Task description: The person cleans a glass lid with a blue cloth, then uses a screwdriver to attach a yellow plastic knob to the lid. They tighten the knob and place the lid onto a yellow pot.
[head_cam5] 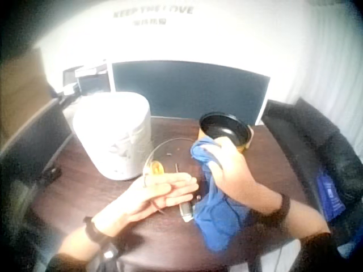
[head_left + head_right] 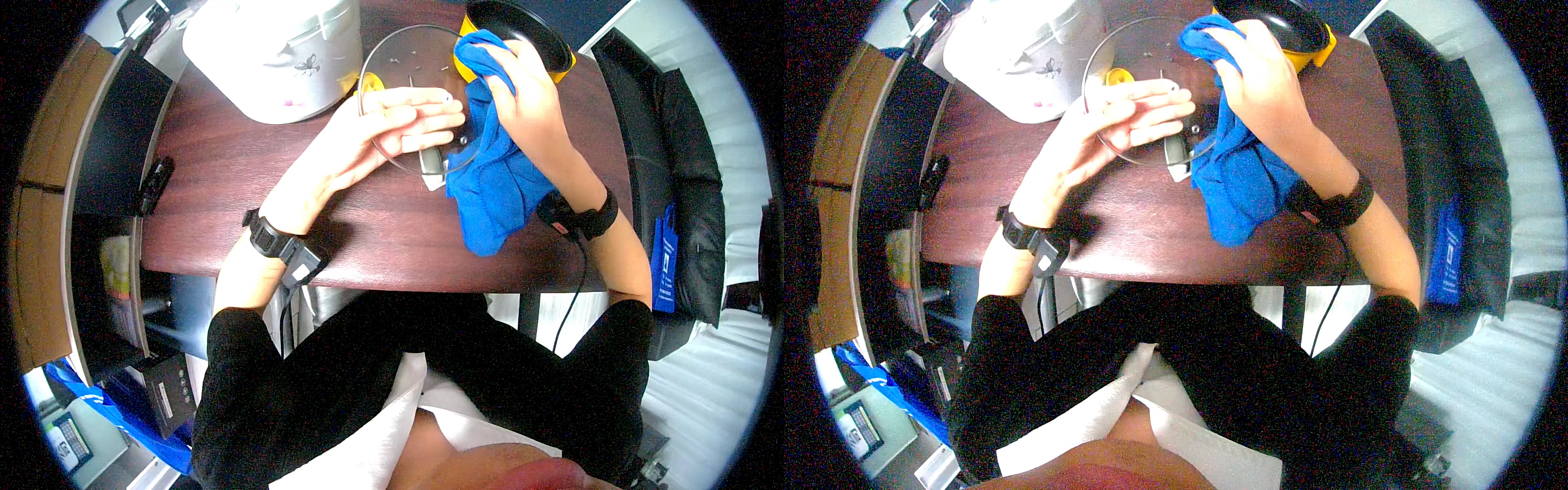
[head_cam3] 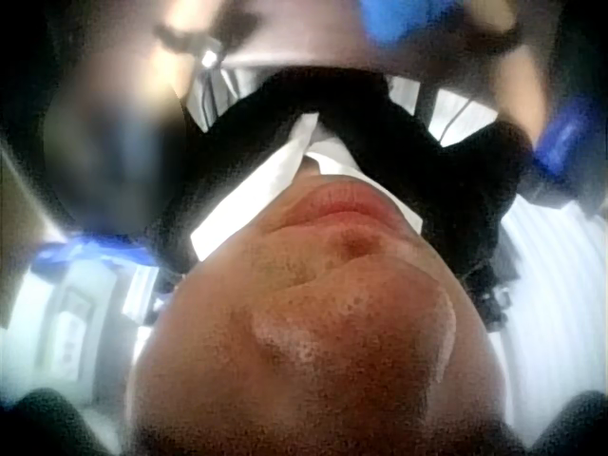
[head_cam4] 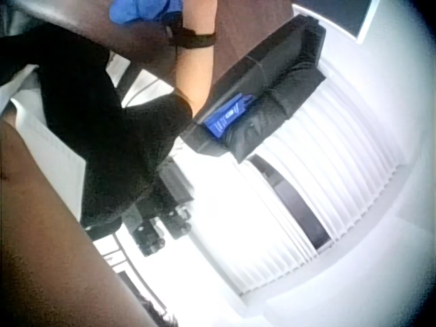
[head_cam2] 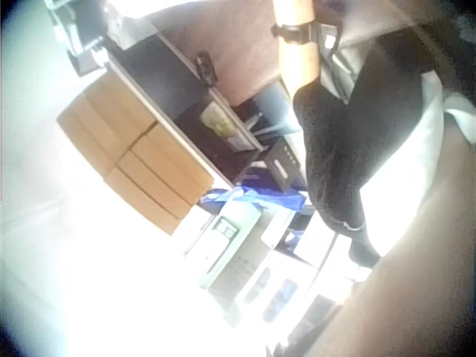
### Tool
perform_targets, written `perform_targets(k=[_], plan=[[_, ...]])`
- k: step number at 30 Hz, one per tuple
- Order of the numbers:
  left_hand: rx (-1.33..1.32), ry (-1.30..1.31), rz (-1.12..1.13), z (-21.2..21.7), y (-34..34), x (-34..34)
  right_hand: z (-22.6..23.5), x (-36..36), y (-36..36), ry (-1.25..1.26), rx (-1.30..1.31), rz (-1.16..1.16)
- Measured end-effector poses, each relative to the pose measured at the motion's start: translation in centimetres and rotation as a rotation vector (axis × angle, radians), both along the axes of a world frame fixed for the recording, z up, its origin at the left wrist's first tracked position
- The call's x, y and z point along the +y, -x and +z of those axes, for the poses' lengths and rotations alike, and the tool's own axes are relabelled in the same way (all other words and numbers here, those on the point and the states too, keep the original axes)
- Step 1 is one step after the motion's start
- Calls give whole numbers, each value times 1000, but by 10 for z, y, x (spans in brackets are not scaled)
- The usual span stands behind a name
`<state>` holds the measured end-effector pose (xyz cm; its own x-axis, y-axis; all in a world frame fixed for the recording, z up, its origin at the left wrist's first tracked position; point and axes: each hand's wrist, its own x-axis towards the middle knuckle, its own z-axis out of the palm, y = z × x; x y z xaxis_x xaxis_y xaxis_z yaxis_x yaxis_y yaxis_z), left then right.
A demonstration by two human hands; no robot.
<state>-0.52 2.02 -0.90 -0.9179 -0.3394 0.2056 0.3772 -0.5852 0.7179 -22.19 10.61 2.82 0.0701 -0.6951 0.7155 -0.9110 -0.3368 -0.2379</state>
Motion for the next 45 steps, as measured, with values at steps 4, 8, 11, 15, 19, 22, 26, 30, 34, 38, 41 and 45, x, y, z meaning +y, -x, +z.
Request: perform_targets(k=[4, 8, 11, 15, 19, 22, 26, 30, 34, 38, 41, 45], plan=[[-46, 57, 13, 5, -5, 1, 12, -21, -17, 36, 124, 72], [-95, 35, -45, -9, -4, -3, 17, -24, -53, -42, 304, 170], [-266, 102, 137, -28, -13, -4, 19, -15, -70, -61, 336, 335], [-219, 29, 88, -25, -11, 0, 19, -6, -68, -110, 363, 379], [-61, 52, -86, -17, -2, -4, 8, -17, -35, -28, 439, 213], [-29, 29, -33, -5, -3, 0, 1, -14, 1, -60, 273, 74], [-38, -21, -37, -2, -3, -1, -15, 8, 15, -158, 148, 65], [-31, -84, 8, -3, -5, -4, -18, 34, 3, -206, 166, 44], [-32, -116, 88, -3, -4, -10, -27, 58, -12, -233, 200, 89], [-46, -159, 149, -8, -2, -10, -24, 43, -37, -180, 237, 115], [-98, -182, 169, -17, -2, -10, -19, 30, -57, -121, 271, 174], [-69, -236, 201, -17, 0, -6, -18, 0, -50, -17, 286, 103]])
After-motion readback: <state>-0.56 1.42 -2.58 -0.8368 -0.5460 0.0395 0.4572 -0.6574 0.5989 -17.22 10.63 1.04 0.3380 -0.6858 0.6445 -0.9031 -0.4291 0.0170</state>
